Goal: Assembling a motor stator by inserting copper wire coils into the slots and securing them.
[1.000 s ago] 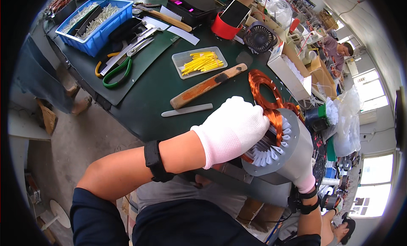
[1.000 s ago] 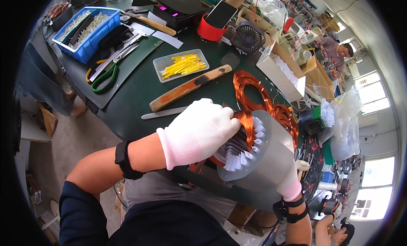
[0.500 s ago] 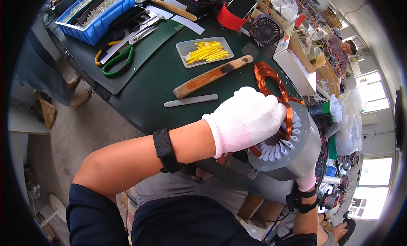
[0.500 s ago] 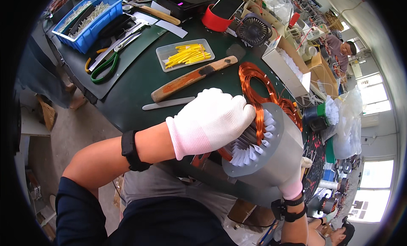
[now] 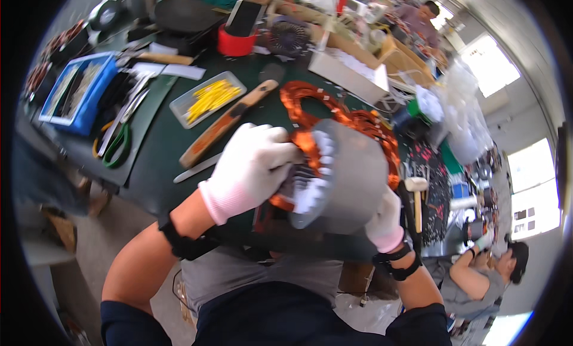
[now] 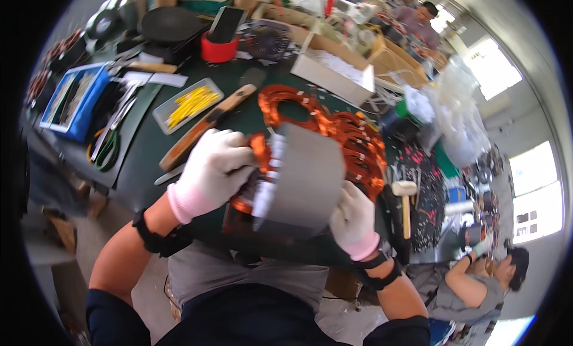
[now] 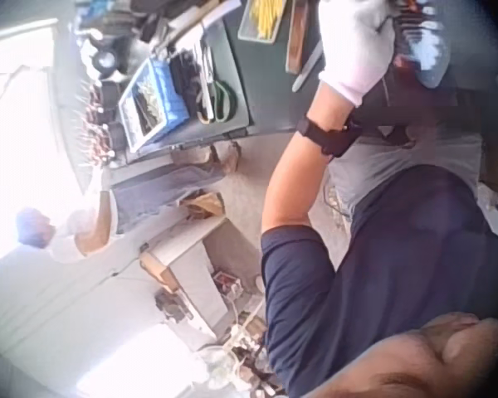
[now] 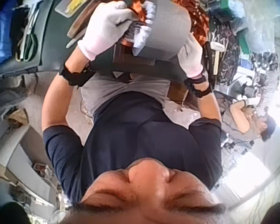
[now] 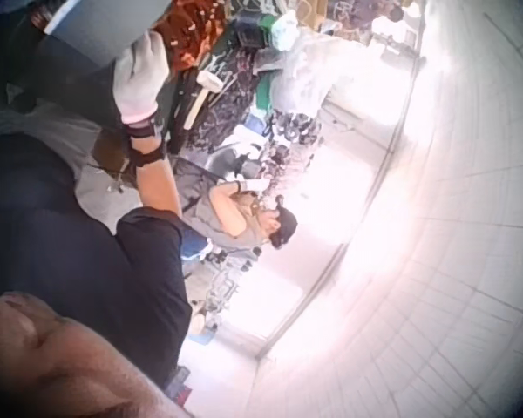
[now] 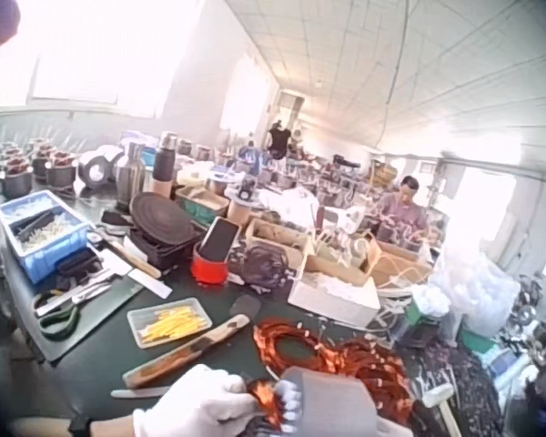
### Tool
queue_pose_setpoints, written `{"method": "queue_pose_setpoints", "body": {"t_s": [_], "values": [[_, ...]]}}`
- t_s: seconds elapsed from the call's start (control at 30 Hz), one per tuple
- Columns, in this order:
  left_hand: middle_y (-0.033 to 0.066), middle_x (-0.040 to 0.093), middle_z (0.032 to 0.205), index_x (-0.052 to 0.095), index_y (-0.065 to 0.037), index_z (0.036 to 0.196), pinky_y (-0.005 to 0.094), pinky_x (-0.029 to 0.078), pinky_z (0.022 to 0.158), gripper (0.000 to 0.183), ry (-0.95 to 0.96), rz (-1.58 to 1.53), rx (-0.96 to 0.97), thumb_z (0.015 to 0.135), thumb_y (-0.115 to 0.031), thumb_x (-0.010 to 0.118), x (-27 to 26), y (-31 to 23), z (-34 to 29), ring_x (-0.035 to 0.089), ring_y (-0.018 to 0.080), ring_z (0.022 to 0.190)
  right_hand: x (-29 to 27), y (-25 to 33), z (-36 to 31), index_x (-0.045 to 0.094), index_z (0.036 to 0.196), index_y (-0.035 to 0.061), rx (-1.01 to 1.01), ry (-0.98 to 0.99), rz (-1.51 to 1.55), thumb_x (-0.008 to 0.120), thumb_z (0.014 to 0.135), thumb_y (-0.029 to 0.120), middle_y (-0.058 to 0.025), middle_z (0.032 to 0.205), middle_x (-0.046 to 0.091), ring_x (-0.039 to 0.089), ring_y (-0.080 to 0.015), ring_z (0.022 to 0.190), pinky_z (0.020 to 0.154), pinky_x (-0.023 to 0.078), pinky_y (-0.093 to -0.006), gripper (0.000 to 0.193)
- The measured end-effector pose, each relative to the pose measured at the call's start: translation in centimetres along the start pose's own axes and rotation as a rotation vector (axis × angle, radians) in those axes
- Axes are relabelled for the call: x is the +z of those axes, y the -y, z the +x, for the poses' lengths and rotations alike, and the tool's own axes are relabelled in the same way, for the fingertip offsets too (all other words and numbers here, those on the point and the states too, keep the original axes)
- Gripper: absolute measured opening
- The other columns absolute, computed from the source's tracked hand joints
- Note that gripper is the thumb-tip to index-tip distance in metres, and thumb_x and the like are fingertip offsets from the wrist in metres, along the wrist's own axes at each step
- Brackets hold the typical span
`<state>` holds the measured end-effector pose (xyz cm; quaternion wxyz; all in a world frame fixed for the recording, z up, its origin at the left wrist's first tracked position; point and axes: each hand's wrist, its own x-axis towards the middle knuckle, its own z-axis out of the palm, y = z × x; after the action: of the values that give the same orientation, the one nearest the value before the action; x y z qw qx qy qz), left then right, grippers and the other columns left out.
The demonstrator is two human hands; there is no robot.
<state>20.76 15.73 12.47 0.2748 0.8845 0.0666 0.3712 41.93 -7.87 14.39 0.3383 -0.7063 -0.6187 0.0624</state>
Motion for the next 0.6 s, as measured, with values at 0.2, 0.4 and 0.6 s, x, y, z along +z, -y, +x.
{"method": "queue_pose_setpoints", "body": {"t_s": [0.2,0.4,0.6], "values": [[0.0092,0.057,0.08,0.07,-0.007,0.083,0.0414,0.041,0.078,0.01,0.096,0.098,-0.138,0.076,-0.001,0.073,-0.9,-0.7,-0.2,0.057,0.0316,0.082,-1.8,1.1,-5.2,0.066,0.133,0.0031,-0.046,-0.109,-0.266,0.08,0.081,0.014,-0.0166,0.114,0.07,0.068,-0.0379,0.105,0.092,0.055,-0.0453,0.055],[0.0088,0.059,0.081,0.071,-0.005,0.088,0.0406,0.042,0.079,0.013,0.077,0.061,-0.182,0.076,0.001,0.072,-0.9,-1.8,0.1,0.056,0.0313,0.081,-7.9,-10.1,-10.7,0.069,0.115,0.0056,0.375,-0.227,-0.684,0.075,0.088,0.019,-0.0161,0.102,0.069,0.067,-0.0378,0.099,0.085,0.056,-0.0483,0.031],[0.0114,0.064,0.086,0.073,-0.005,0.09,0.0431,0.044,0.081,0.013,0.115,0.109,-0.155,0.078,-0.003,0.076,-0.7,-1.5,0.2,0.059,0.034,0.085,-7.9,-13.8,-11.9,0.066,0.106,0.006,0.504,-0.181,-0.733,0.065,0.087,0.016,-0.0212,0.097,0.067,0.067,-0.0431,0.089,0.081,0.055,-0.0527,0.021]]}}
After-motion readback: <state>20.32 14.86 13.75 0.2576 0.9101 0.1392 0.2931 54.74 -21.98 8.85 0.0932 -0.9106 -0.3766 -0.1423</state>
